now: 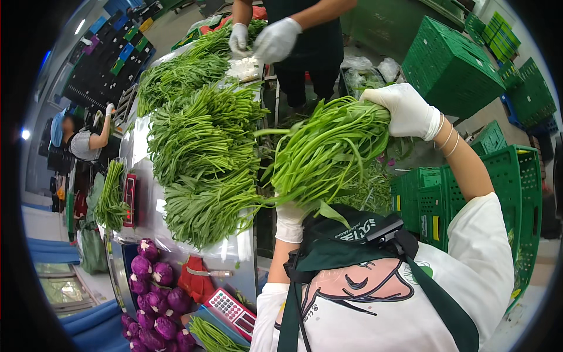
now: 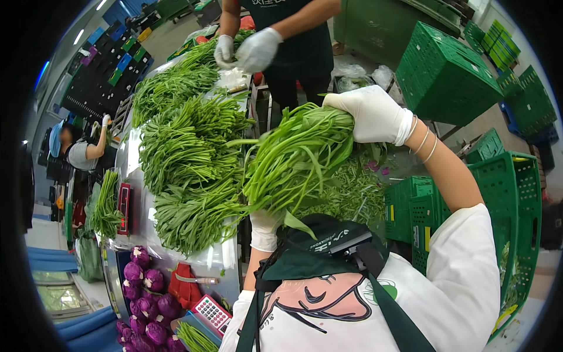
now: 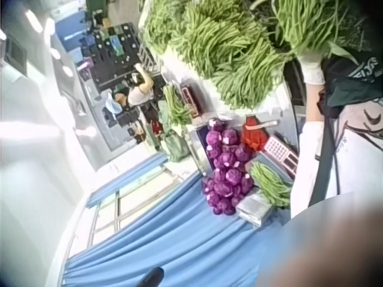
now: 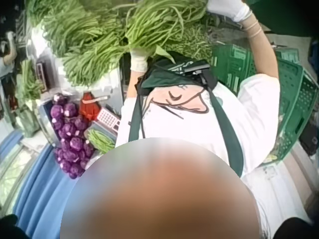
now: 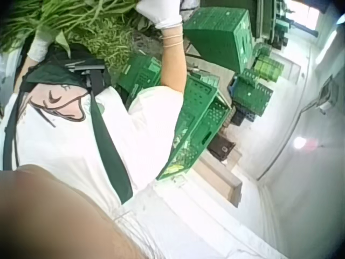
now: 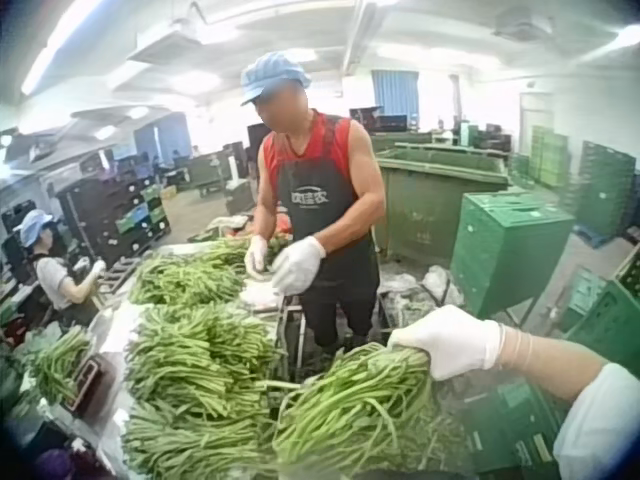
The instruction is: The person sorts green leafy vegetables by hand, gathering them into bundles and placing them on a stainless steel table. They also handle purple cabbages and use a digital scale to weigh portions of the greens.
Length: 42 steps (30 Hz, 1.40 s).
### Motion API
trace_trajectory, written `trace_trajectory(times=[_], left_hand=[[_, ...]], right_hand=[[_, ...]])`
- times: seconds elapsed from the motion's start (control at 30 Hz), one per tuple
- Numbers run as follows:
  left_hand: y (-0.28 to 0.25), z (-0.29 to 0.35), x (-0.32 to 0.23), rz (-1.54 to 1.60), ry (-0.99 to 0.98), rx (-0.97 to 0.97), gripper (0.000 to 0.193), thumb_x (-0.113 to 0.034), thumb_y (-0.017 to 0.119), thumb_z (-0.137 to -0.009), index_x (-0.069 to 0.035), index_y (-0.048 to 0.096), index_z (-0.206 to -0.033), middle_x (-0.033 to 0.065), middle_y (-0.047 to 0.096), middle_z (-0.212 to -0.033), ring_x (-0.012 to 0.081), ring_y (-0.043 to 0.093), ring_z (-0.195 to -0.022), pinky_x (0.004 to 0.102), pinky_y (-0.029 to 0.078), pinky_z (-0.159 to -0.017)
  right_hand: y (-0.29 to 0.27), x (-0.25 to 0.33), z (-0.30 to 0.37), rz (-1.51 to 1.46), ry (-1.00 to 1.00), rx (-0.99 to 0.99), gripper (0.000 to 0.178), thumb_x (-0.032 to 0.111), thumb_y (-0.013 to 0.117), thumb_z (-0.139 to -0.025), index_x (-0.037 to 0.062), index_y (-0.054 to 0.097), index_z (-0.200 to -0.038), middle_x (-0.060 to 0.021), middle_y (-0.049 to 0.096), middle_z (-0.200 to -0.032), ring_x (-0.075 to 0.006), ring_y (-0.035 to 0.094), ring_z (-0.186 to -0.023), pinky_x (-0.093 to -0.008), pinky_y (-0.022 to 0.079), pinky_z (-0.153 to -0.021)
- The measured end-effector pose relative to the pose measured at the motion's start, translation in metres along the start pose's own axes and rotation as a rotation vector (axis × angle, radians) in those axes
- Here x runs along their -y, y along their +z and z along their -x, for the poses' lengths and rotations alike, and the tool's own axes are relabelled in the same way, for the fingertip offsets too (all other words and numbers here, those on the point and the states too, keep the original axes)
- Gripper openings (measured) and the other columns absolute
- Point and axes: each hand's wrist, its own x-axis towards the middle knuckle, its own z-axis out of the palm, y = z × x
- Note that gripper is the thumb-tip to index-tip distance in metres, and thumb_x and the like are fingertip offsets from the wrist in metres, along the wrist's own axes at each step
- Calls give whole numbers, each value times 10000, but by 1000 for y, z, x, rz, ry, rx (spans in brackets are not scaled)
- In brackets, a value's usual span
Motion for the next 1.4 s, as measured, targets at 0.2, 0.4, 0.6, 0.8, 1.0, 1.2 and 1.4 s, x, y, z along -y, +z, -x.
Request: trace_trajectory(times=[0.2, 0.4, 0.6, 0.8, 1.0, 1.2, 1.4], left_hand=[[42, 99, 110, 1247, -565, -107, 331, -322, 521, -863, -80, 550, -1087, 111, 602, -992, 210, 575, -978, 387, 463, -899], [27, -6, -6, 517, -438, 296, 646, -384, 557, -882, -23, 333, -1369, 227, 378, -1339, 321, 325, -1281, 375, 232, -1065], [82, -39, 15, 952, -746, 100, 472, -315, 482, -925, -50, 418, -1311, 163, 473, -1284, 304, 451, -1164, 355, 420, -894], [79, -55, 14, 1040, -906, -162, 206, -243, 528, -895, -98, 549, -1039, 36, 578, -829, 135, 544, -656, 279, 439, -543], [68, 4, 71, 1122, -1037, -161, 109, -162, 425, -906, -102, 504, -862, -32, 404, -542, 79, 340, -383, 228, 278, -345], [-30, -61, -6, 978, -510, -105, 514, -391, 450, -942, -6, 466, -1282, 113, 505, -1259, 185, 451, -1165, 310, 293, -1025], [-7, -71, -28, 577, -495, -169, 342, -289, 473, -948, 17, 624, -942, 106, 580, -651, 161, 551, -614, 333, 421, -570]], right_hand=[[-17, -23, -1, 110, 79, -187, 399, 21, 623, -619, 73, 566, -1011, -160, 627, -814, -356, 605, -768, -376, 492, -675], [3, -11, -9, 248, 50, -96, 328, 53, 603, -647, 87, 573, -971, -139, 620, -765, -338, 605, -732, -397, 475, -635], [9, 13, -18, 86, 62, -109, 308, 61, 601, -676, 81, 562, -980, -145, 619, -786, -337, 605, -749, -395, 473, -647], [6, 18, -2, 109, 83, -115, 315, 62, 625, -675, 86, 557, -981, -151, 618, -790, -340, 603, -766, -392, 474, -656], [-36, 24, 6, 158, 25, -232, 332, 60, 671, -635, 79, 561, -948, -145, 616, -790, -346, 595, -762, -380, 476, -647], [-20, 25, 14, 123, -64, -153, 344, 53, 673, -610, 78, 568, -936, -115, 606, -752, -324, 593, -721, -366, 469, -636], [-19, 39, 6, 154, -121, -108, 344, 56, 686, -591, 79, 578, -916, -111, 599, -730, -313, 593, -710, -368, 464, -625]])
